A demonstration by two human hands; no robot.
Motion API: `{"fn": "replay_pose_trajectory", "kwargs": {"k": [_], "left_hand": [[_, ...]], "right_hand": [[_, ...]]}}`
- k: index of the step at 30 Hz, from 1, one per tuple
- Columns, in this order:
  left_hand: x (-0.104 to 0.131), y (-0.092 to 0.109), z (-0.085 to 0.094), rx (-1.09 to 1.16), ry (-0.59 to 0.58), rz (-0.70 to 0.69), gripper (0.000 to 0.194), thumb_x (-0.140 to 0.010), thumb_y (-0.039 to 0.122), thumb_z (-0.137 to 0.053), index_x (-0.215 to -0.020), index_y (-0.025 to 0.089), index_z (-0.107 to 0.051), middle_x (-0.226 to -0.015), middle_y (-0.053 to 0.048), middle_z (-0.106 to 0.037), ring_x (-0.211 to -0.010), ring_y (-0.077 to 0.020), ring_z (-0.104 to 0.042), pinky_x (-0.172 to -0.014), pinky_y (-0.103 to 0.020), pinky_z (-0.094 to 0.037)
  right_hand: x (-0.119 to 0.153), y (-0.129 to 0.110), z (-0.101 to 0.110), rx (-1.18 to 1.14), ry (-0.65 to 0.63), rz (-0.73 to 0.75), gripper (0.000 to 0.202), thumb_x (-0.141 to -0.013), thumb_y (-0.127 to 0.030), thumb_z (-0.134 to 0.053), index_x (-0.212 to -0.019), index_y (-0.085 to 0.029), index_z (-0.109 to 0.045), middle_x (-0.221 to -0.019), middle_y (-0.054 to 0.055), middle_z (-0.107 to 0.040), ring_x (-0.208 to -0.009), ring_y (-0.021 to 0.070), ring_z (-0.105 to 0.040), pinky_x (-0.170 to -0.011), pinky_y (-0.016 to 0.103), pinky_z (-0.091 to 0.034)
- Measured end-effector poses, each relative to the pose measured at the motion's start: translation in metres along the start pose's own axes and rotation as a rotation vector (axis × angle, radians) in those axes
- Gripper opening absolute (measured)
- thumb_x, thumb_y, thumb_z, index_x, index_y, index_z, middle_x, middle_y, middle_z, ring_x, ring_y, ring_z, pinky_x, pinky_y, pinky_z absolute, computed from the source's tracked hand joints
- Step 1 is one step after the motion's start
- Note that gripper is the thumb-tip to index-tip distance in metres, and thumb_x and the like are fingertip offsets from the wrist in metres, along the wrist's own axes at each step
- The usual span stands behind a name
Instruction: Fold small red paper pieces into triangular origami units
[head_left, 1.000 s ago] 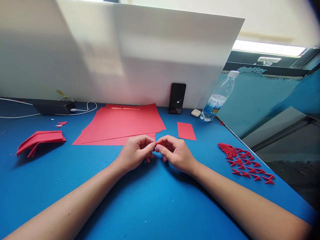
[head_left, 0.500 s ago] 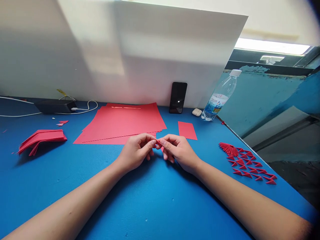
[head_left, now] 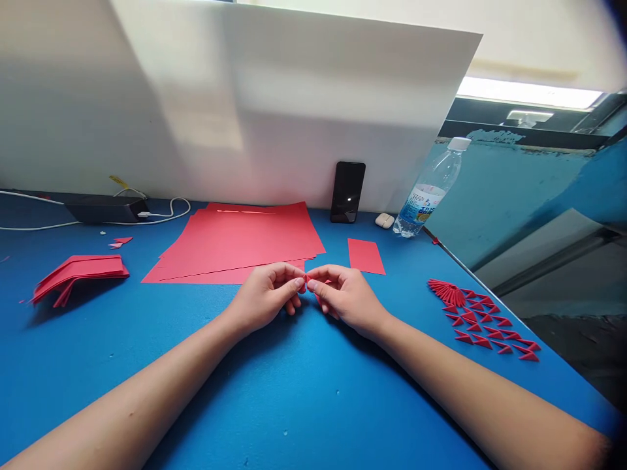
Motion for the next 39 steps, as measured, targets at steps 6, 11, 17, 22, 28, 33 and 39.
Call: {"fn": "replay_pose_trajectory", "kwargs": {"k": [6, 11, 17, 22, 28, 33, 39], "left_hand": [[0.002, -0.0015, -0.0022, -0.068, 0.028, -0.102, 0.025, -0.084, 0.033, -0.056, -0.101, 0.014, -0.056, -0.076, -0.004, -0.064, -0.057, -0.012, -0.061, -0.052, -0.023, -0.049], [0.0032, -0.0021, -0.0037, -0.121, 0.04, -0.122, 0.025, -0.085, 0.034, -0.054, -0.1, 0.015, -0.057, -0.081, -0.005, -0.065, -0.06, -0.0128, -0.061, -0.052, -0.024, -0.049], [0.0038, 0.0011, -0.0035, -0.203, 0.043, -0.142, 0.033, -0.078, 0.035, -0.063, -0.105, 0.016, -0.06, -0.085, -0.006, -0.068, -0.059, -0.012, -0.06, -0.055, -0.023, -0.049], [0.0042, 0.0038, -0.002, -0.247, 0.094, -0.122, 0.025, -0.084, 0.035, -0.054, -0.093, 0.015, -0.066, -0.068, -0.002, -0.066, -0.051, -0.0109, -0.057, -0.051, -0.021, -0.046], [0.0055, 0.005, -0.0022, -0.27, 0.107, -0.129, 0.023, -0.083, 0.035, -0.055, -0.088, 0.015, -0.066, -0.065, -0.002, -0.065, -0.053, -0.0116, -0.058, -0.051, -0.021, -0.046], [0.0036, 0.0047, -0.0005, -0.157, 0.114, -0.026, 0.023, -0.083, 0.036, -0.055, -0.08, 0.014, -0.058, -0.062, -0.001, -0.062, -0.051, -0.0109, -0.056, -0.05, -0.021, -0.046], [0.0023, 0.0055, -0.0002, -0.005, 0.074, 0.019, 0.022, -0.083, 0.036, -0.057, -0.083, 0.014, -0.057, -0.062, 0.0, -0.063, -0.05, -0.0098, -0.055, -0.049, -0.021, -0.045]], "right_hand": [[-0.0008, 0.0029, -0.0006, 0.049, -0.014, -0.006, 0.026, -0.08, -0.037, -0.06, -0.088, -0.013, -0.065, -0.053, -0.002, -0.054, -0.038, 0.0062, -0.044, -0.035, 0.018, -0.033], [-0.0017, 0.0049, -0.0005, 0.013, -0.005, -0.018, 0.025, -0.079, -0.037, -0.061, -0.086, -0.013, -0.063, -0.055, -0.002, -0.054, -0.041, 0.0068, -0.046, -0.035, 0.017, -0.033], [-0.0019, 0.0031, 0.001, -0.139, 0.026, -0.061, 0.029, -0.079, -0.037, -0.062, -0.094, -0.013, -0.058, -0.056, -0.004, -0.053, -0.04, 0.0069, -0.046, -0.033, 0.017, -0.031], [-0.0002, 0.0008, -0.0004, -0.064, 0.026, -0.033, 0.031, -0.081, -0.042, -0.059, -0.096, -0.015, -0.056, -0.057, -0.004, -0.053, -0.04, 0.0072, -0.046, -0.034, 0.018, -0.034], [0.0028, -0.0001, -0.0028, 0.14, 0.065, 0.006, 0.027, -0.078, -0.039, -0.063, -0.091, -0.016, -0.059, -0.058, -0.002, -0.057, -0.042, 0.0085, -0.05, -0.038, 0.019, -0.037], [0.0017, 0.0022, -0.0006, 0.059, 0.074, -0.03, 0.022, -0.084, -0.034, -0.054, -0.093, -0.015, -0.059, -0.052, -0.003, -0.055, -0.037, 0.0081, -0.046, -0.038, 0.02, -0.037], [0.0009, 0.0035, -0.0019, 0.045, 0.027, -0.005, 0.022, -0.084, -0.036, -0.054, -0.082, -0.015, -0.061, -0.051, -0.003, -0.054, -0.038, 0.0075, -0.046, -0.038, 0.019, -0.036]]}}
Point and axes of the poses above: each hand's wrist, its own x-axis away from the middle knuckle, its own z-axis out of the back of the hand, y = z × x, the point moved 3 cm from there along -x, towards the middle knuckle
